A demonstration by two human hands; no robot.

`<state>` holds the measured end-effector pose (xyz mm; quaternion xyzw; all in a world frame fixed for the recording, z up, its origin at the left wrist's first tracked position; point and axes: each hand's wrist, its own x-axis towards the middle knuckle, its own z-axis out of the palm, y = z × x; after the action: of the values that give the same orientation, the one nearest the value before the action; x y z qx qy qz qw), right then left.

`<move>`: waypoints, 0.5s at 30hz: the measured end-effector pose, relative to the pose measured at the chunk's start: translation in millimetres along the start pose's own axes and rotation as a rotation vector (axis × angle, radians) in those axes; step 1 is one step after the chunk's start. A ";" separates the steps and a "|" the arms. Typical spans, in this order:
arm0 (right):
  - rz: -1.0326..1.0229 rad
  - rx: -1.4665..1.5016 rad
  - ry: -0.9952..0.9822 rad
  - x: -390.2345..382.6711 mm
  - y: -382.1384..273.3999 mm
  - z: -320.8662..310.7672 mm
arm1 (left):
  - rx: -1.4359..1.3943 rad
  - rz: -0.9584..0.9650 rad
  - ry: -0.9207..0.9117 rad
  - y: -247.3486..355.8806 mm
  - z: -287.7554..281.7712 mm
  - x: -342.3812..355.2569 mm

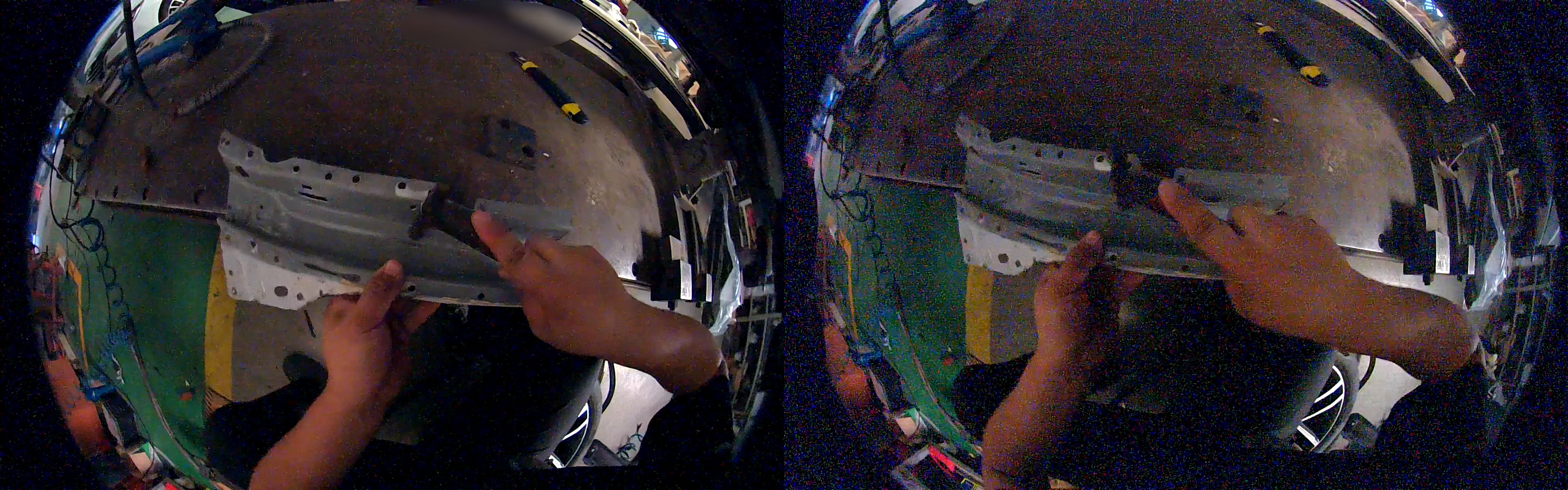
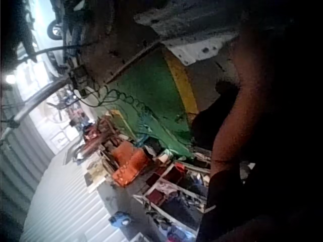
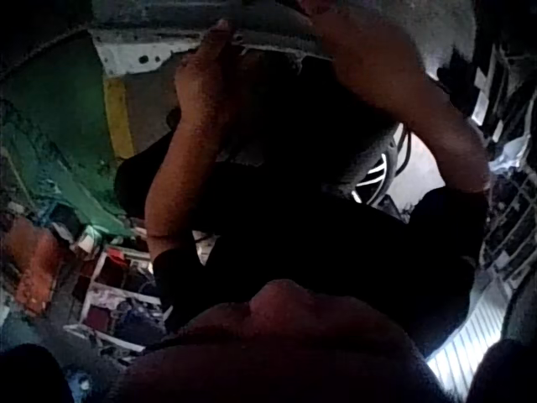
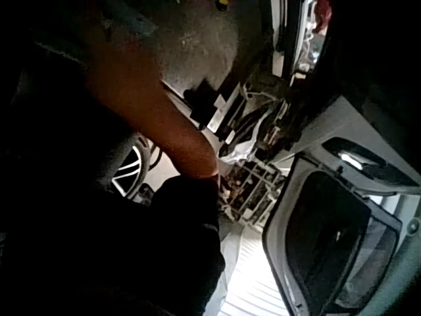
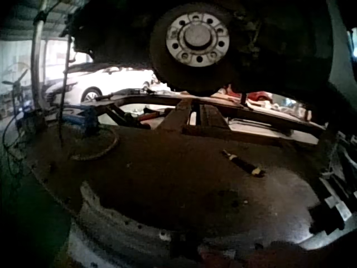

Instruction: The person uses a hammer and a utility knife to remove old sealant and reshape a white metal car part on a workbench. They repeatedly strike the part to flatten it and scrape away residue, flipping the part to work on different edges.

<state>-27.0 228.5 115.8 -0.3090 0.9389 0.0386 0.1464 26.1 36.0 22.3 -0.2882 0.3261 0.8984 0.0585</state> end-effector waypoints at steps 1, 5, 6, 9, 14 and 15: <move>0.008 0.018 -0.064 4.0 -2.1 -3.5 | -0.004 0.002 0.019 0.2 -2.1 -2.1; -0.057 0.016 0.071 0.9 -4.1 -10.4 | 0.013 0.016 0.026 1.2 -2.6 -2.8; -0.057 -0.035 0.045 0.5 -6.1 -6.6 | 0.015 0.003 0.014 1.0 -1.1 -1.8; -0.023 -0.071 -0.066 4.6 -16.3 -13.1 | 0.037 -0.019 -0.015 3.1 -2.3 -0.7; -0.011 -0.005 0.087 1.1 -17.2 -7.0 | 0.072 -0.034 0.023 3.3 -3.3 -0.2; -0.001 -0.064 0.050 -0.6 -16.3 -0.7 | 0.052 -0.039 0.012 3.6 -0.9 -0.1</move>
<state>-17.0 215.6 116.9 -0.3148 0.9404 0.0608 0.1130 25.5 32.6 23.8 -0.2982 0.3441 0.8866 0.0816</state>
